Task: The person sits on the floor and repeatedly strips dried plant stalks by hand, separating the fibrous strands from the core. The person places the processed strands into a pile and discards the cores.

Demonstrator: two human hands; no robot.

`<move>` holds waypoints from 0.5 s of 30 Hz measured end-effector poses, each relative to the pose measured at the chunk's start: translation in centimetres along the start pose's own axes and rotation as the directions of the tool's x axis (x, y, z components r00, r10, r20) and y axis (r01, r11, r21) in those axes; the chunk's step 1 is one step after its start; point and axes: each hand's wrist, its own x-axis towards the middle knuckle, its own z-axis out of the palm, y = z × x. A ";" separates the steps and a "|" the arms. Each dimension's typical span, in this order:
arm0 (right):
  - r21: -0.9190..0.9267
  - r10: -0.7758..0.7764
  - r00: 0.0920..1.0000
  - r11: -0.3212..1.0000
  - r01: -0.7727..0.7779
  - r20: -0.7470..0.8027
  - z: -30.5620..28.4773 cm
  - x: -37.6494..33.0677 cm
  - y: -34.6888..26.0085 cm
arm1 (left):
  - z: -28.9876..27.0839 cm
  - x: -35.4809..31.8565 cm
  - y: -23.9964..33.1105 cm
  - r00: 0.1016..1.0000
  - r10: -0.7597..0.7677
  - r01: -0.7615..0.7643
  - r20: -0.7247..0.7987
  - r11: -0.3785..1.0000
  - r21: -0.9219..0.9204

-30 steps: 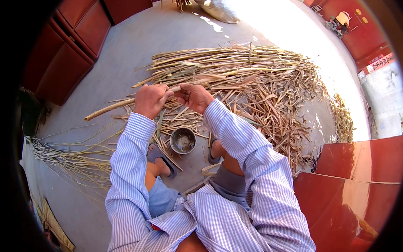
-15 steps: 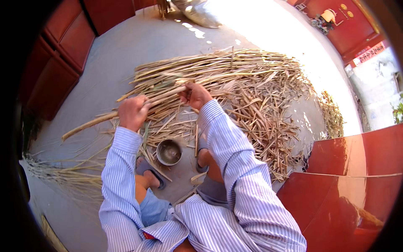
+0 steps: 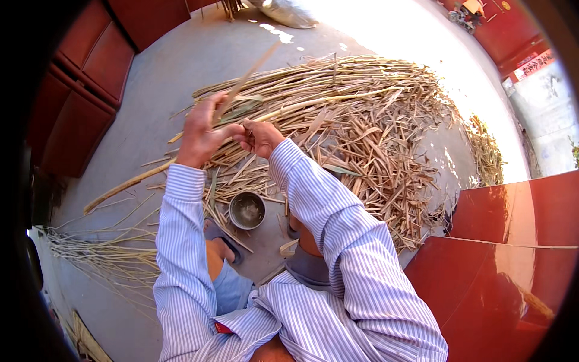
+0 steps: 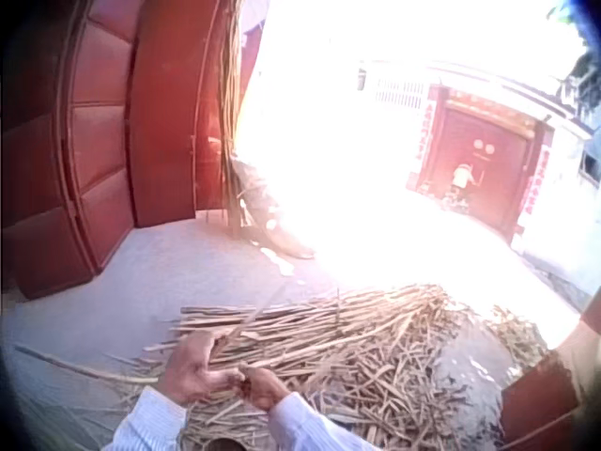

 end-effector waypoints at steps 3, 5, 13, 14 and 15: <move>0.045 -0.085 0.977 0.996 0.078 0.194 0.9 -0.7 0.4 | 1.7 -1.0 0.4 0.988 0.084 -0.111 0.127 0.968 0.227; 0.074 -0.094 0.978 0.994 0.081 0.185 2.5 -1.9 -0.2 | 0.3 -1.6 -0.5 0.954 -0.142 0.041 0.264 0.934 0.355; 0.237 -0.256 0.955 0.928 0.287 -0.153 -2.0 -3.7 -6.0 | -4.1 -4.1 -1.8 0.921 -0.360 0.326 0.151 0.921 0.214; 0.275 -0.264 0.955 0.916 0.291 -0.133 -3.1 -3.8 -6.4 | -4.7 -4.3 -1.8 0.895 -0.410 0.379 0.175 0.906 0.188; 0.215 -0.282 0.949 0.927 0.307 -0.140 -3.9 -3.7 -6.4 | -4.9 -4.4 -2.0 0.905 -0.391 0.356 0.169 0.912 0.202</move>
